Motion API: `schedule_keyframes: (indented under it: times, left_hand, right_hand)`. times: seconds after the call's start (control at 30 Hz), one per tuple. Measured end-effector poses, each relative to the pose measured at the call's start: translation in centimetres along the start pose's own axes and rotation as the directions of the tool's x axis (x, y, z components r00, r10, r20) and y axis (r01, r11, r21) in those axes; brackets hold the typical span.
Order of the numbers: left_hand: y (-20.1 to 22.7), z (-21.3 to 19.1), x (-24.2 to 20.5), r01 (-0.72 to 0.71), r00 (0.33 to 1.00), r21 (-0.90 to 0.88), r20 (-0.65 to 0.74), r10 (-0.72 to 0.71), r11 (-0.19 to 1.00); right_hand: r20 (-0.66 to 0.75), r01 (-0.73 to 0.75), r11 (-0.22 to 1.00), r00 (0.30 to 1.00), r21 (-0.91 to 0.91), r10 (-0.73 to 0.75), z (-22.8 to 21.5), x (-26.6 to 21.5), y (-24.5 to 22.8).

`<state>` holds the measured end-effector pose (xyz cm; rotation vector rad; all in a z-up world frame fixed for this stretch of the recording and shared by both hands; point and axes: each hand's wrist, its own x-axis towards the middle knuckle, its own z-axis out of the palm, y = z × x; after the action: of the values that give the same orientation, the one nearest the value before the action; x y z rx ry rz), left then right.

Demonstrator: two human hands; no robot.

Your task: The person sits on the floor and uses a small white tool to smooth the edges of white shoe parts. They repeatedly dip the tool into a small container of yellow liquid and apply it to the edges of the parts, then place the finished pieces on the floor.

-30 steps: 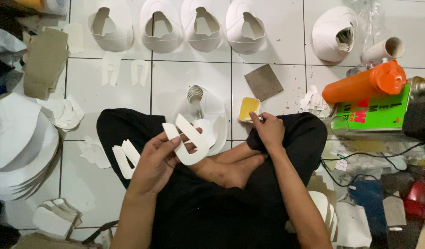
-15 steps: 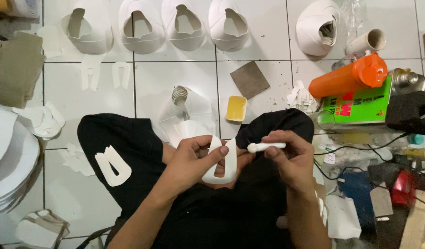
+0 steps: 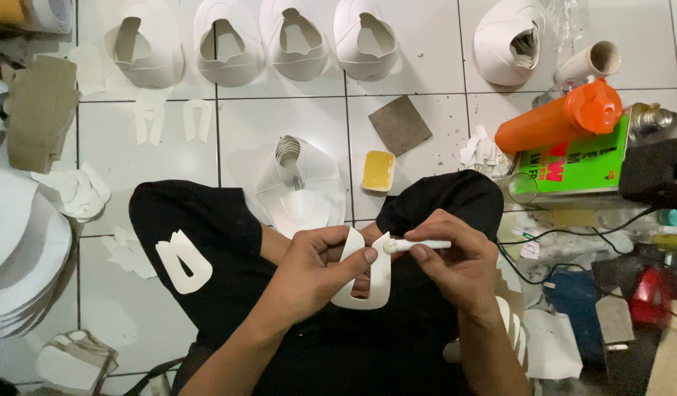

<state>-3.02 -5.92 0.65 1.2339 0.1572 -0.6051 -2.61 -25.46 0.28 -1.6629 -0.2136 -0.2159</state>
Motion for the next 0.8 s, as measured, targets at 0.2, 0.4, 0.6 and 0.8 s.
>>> schedule_keyframes:
  times: [0.2,0.4,0.6,0.8]
  left_hand:
    - [1.8,0.0,-0.4,0.093,0.996,0.035,0.014,-0.093,0.995]
    - [1.8,-0.1,-0.4,0.103,0.995,0.087,-0.020,-0.101,0.991]
    - [2.0,0.3,-0.5,0.143,0.990,-0.084,0.004,-0.143,0.986]
    - [1.8,0.3,-0.6,0.105,0.989,-0.139,0.121,-0.088,0.985]
  right_hand:
    - [0.073,-0.019,0.993,0.997,-0.115,0.028,-0.5,-0.6,-0.1]
    - [0.092,-0.007,0.988,0.995,-0.157,0.022,-0.5,-0.6,-0.3]
    - [0.112,-0.041,0.989,0.992,-0.139,0.057,-0.2,-0.1,-1.3]
    - [-0.012,-0.071,0.993,0.997,-0.089,0.071,-0.5,-0.3,-0.2]
